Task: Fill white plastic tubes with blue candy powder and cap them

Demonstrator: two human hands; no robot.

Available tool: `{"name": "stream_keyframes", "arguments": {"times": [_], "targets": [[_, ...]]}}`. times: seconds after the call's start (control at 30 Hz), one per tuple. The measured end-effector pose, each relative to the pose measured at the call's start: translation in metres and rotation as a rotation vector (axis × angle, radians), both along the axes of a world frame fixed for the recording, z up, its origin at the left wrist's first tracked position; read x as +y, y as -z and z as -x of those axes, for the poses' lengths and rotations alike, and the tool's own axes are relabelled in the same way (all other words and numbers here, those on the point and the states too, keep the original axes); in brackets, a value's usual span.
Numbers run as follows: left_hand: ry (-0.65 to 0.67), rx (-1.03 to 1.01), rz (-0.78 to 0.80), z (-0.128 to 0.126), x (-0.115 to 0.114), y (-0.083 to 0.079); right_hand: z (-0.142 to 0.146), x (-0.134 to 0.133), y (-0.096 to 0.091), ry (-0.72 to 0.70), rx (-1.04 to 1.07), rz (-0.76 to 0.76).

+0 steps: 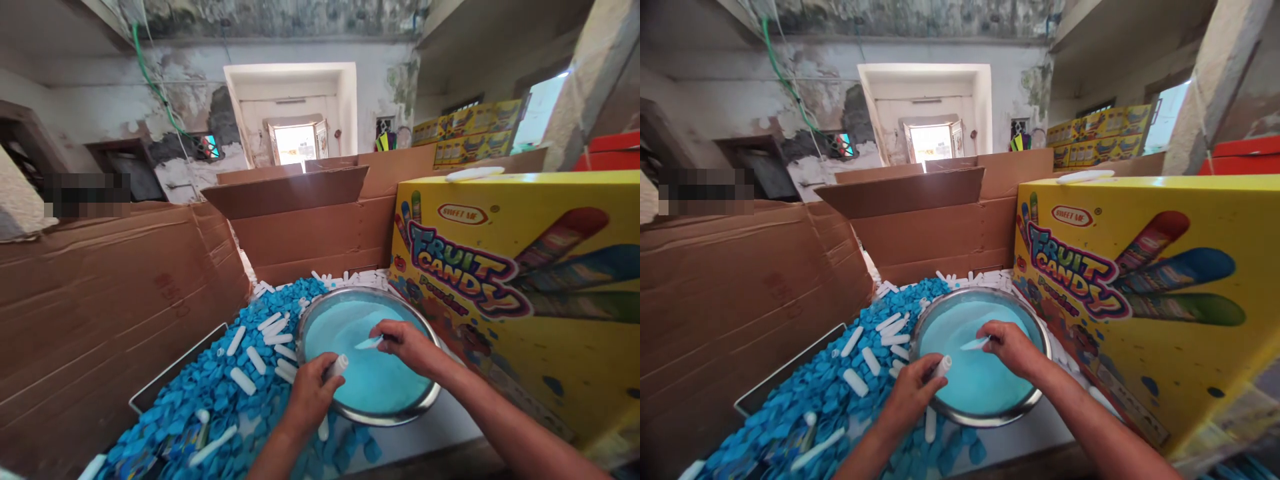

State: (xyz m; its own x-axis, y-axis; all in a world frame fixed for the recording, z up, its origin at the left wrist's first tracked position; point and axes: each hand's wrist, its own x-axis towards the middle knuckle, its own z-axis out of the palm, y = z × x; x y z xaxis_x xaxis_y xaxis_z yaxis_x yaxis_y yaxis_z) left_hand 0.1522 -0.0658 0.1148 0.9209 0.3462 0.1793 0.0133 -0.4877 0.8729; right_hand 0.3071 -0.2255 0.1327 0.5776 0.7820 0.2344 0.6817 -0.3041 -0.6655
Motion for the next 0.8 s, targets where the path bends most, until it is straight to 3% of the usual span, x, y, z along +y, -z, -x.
{"name": "stream_keyframes", "arguments": {"times": [0.23, 0.53, 0.8], "targets": [[0.056, 0.022, 0.013, -0.008, -0.01, 0.004, 0.003, 0.0, -0.009, -0.119, -0.153, 0.037], [0.033, 0.026, -0.08, -0.016, -0.017, 0.01, 0.012, 0.011, -0.017, -0.222, -0.637, 0.143], [-0.034, 0.057, -0.112, -0.024, -0.017, 0.02, 0.015, 0.019, -0.035, -0.244, -0.704, 0.251]]}}
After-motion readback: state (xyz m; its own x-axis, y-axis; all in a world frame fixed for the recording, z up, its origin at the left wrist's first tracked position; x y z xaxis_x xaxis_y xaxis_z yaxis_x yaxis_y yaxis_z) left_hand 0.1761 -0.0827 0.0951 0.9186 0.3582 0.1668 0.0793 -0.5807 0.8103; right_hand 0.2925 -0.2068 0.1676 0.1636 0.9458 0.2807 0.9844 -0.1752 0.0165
